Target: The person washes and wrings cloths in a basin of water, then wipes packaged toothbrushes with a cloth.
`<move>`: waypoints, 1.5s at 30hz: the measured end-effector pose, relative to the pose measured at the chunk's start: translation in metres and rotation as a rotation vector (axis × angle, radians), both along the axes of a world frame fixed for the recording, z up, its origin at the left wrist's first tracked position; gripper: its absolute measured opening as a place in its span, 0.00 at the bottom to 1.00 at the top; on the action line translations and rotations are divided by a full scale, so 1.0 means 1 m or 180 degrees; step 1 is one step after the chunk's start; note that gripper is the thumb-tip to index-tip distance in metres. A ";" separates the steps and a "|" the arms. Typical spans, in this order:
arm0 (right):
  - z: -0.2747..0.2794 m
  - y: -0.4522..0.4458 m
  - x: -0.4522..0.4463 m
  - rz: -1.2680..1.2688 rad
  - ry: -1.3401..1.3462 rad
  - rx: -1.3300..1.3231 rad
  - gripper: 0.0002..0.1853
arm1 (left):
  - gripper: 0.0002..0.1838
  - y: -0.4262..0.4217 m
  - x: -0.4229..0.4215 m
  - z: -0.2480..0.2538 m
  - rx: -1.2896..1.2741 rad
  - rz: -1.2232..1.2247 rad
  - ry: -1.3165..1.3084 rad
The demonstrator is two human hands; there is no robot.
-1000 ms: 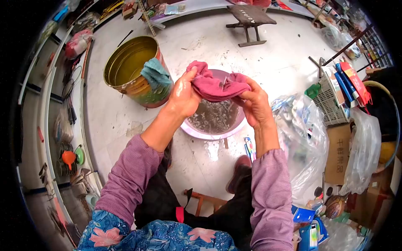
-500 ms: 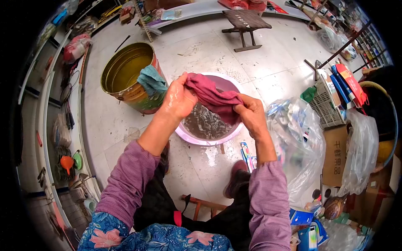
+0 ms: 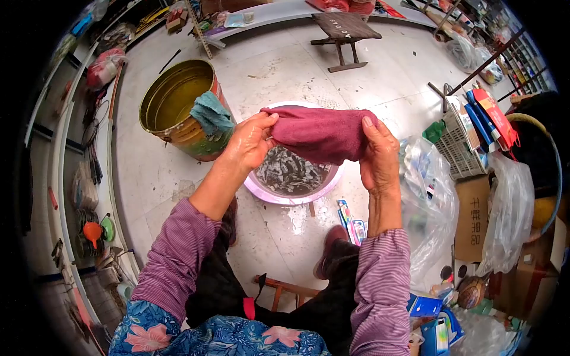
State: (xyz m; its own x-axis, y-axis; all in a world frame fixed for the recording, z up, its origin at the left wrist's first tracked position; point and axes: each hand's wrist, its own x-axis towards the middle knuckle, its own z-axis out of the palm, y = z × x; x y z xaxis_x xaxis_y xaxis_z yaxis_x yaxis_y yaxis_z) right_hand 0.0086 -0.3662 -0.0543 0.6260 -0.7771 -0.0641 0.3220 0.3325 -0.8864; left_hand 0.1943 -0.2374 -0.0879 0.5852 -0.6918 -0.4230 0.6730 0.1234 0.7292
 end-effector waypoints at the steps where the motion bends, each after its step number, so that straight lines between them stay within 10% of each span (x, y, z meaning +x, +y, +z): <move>1: -0.003 -0.002 0.000 0.0000 0.0004 0.0002 0.14 | 0.12 0.001 0.001 -0.003 0.0002 0.0000 0.0004; 21: 0.010 0.016 0.021 -0.0446 0.0337 -0.0896 0.08 | 0.18 0.016 -0.025 -0.003 0.0869 -0.0650 -0.0219; 30: 0.032 0.055 0.034 -0.0214 0.0319 -0.1477 0.08 | 0.54 0.014 -0.040 0.003 0.0831 -0.1510 0.1555; 37: 0.065 0.106 0.029 0.0435 0.0317 -0.3574 0.05 | 0.45 0.017 -0.020 0.004 -0.0033 -0.0481 0.1429; 45: 0.094 0.103 0.007 0.1920 0.0337 -0.3999 0.06 | 0.30 0.025 0.009 0.001 -0.0905 -0.0532 0.1931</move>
